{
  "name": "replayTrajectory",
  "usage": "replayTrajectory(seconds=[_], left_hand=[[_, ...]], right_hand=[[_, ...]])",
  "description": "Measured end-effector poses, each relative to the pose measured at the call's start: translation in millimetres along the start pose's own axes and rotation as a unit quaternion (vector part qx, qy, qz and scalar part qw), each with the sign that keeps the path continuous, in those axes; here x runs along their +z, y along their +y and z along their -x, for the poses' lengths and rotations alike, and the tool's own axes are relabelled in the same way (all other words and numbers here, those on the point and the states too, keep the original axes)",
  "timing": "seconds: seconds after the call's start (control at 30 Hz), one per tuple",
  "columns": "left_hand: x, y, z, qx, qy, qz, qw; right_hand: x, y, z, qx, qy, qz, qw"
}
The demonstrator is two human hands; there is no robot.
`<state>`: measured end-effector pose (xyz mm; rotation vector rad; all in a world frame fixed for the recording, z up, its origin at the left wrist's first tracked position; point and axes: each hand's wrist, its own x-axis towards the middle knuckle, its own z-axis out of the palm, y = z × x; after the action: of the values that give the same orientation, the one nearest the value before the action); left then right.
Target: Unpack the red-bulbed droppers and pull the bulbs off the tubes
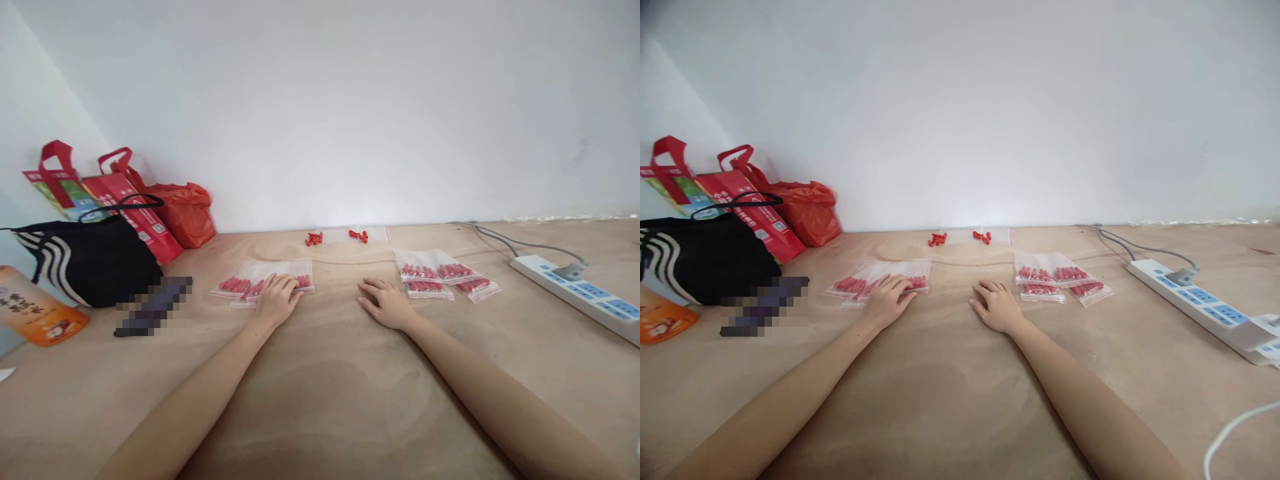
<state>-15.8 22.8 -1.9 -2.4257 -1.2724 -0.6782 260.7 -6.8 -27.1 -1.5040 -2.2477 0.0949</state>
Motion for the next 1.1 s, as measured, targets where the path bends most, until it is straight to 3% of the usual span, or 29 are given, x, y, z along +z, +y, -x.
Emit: replayTrajectory(seconds=[0.23, 0.4, 0.57, 0.7, 0.87, 0.93, 1.1], left_hand=[[-3.1, -23, 4, 0.054, -0.108, 0.026, 0.992], [6.9, -26, -1, 0.048, -0.077, 0.006, 0.996], [10.3, -7, -5, 0.058, -0.019, 0.073, 0.995], [12.5, 23, -10, 0.05, -0.038, 0.166, 0.984], [11.2, 54, -17, 0.089, -0.096, 0.265, 0.955], [10.1, 59, -17, 0.085, -0.102, 0.288, 0.948], [9.8, 56, -12, 0.07, -0.054, 0.276, 0.957]], right_hand=[[2, 1, -1, -0.006, -0.003, 0.007, 1.0], [2, 0, -2, -0.005, -0.003, 0.006, 1.0], [1, 0, -1, -0.008, 0.004, -0.002, 1.0], [-2, -5, 0, -0.027, 0.018, -0.028, 0.999], [-1, -18, 0, -0.092, 0.044, -0.102, 0.99], [2, -22, -2, -0.105, 0.047, -0.13, 0.985], [5, -25, -4, -0.109, 0.049, -0.17, 0.978]])
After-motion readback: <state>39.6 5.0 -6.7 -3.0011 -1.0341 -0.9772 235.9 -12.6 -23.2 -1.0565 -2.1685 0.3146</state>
